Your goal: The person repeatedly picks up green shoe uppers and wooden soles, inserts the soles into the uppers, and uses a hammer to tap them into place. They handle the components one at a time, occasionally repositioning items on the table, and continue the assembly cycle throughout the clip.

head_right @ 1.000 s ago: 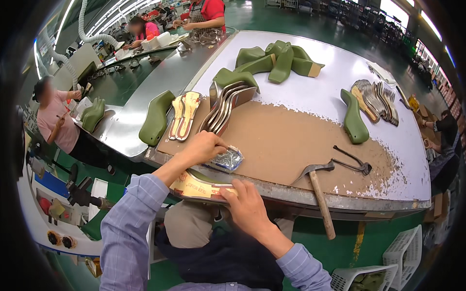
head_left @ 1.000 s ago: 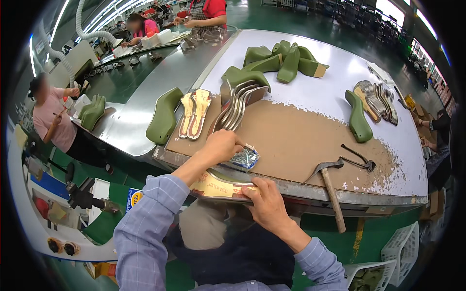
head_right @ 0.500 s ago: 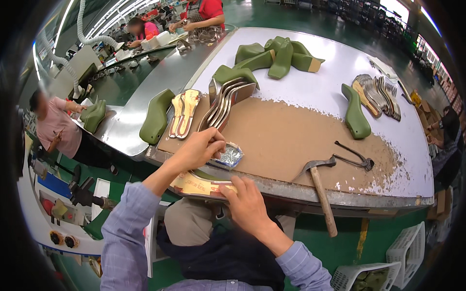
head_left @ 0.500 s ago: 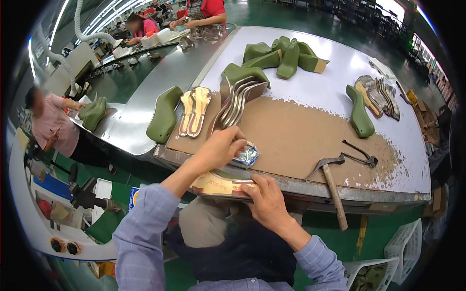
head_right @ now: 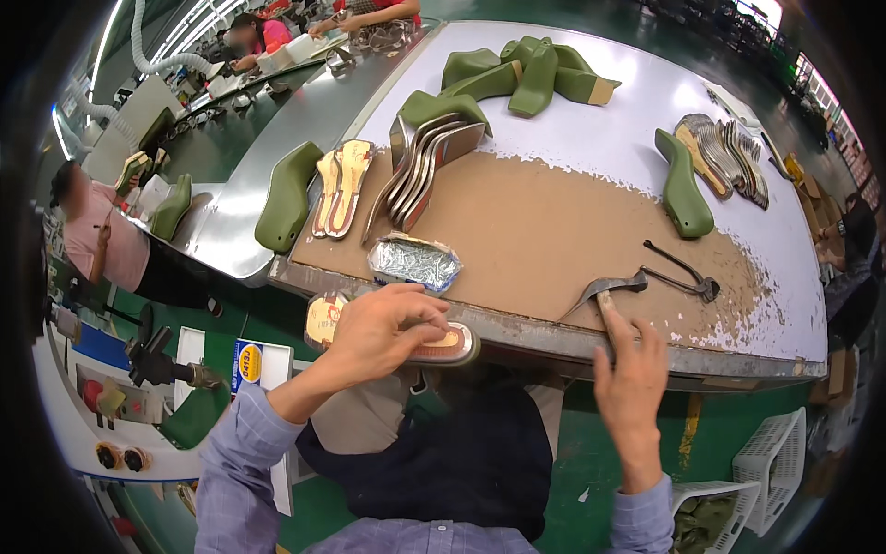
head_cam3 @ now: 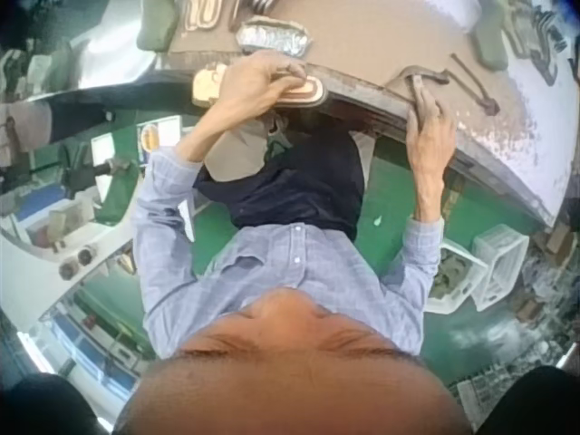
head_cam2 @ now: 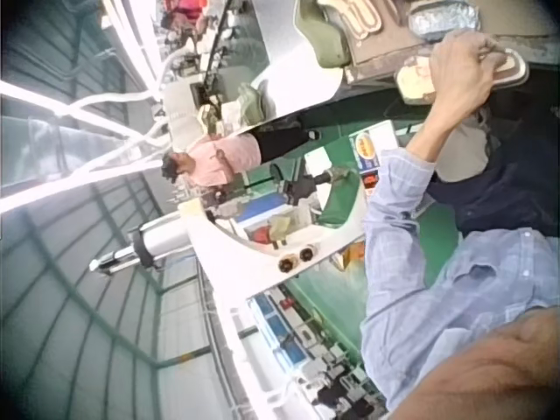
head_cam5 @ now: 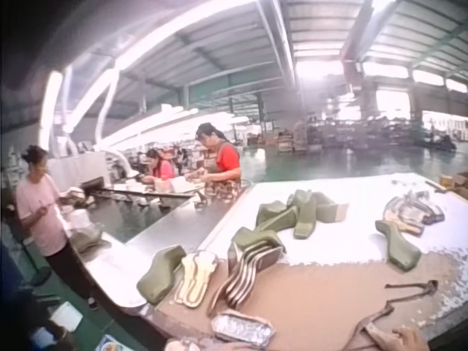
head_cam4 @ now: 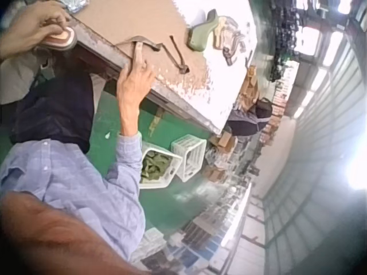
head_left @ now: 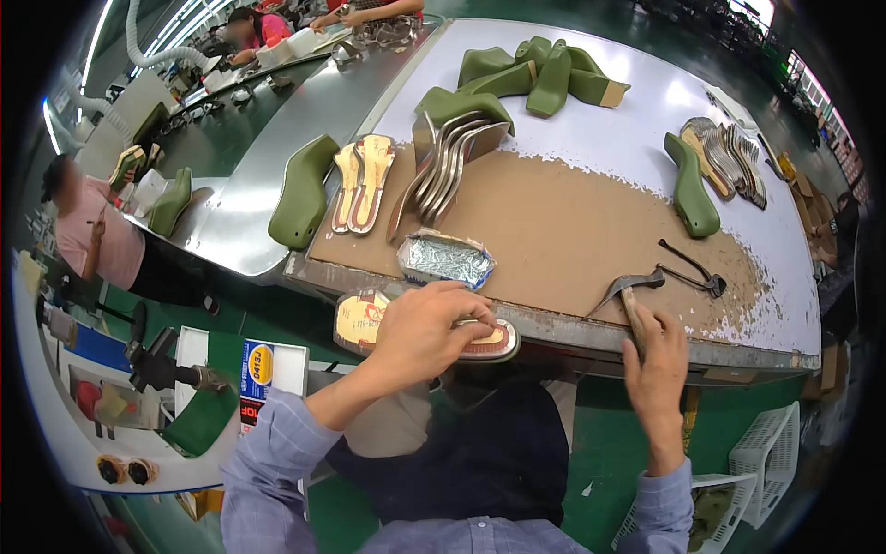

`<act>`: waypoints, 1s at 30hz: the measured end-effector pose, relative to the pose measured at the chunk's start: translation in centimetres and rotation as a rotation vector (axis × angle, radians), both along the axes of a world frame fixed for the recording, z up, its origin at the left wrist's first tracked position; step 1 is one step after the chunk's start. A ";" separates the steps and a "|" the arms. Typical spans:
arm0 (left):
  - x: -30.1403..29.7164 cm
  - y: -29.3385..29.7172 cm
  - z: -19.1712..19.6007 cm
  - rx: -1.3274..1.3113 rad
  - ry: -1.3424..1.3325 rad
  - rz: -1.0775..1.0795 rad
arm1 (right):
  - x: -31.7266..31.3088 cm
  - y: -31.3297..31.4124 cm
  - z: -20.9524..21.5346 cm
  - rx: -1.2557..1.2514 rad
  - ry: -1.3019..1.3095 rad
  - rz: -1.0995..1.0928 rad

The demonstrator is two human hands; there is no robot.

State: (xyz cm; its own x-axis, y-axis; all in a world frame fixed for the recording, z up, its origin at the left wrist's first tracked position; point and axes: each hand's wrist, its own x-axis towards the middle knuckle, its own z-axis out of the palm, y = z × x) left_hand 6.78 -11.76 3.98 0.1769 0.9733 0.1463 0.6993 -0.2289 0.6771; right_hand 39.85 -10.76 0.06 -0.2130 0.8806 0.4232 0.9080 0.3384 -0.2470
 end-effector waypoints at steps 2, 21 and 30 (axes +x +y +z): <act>0.5 0.4 -0.3 0.014 0.038 0.010 | 3.2 -0.7 -1.4 -0.095 -0.178 -0.051; 0.7 0.0 0.1 -0.025 0.130 0.015 | -1.0 -6.3 5.1 -0.117 0.661 0.462; 0.5 0.0 1.1 -0.047 0.219 -0.069 | -3.4 -5.1 6.1 -0.161 0.627 0.526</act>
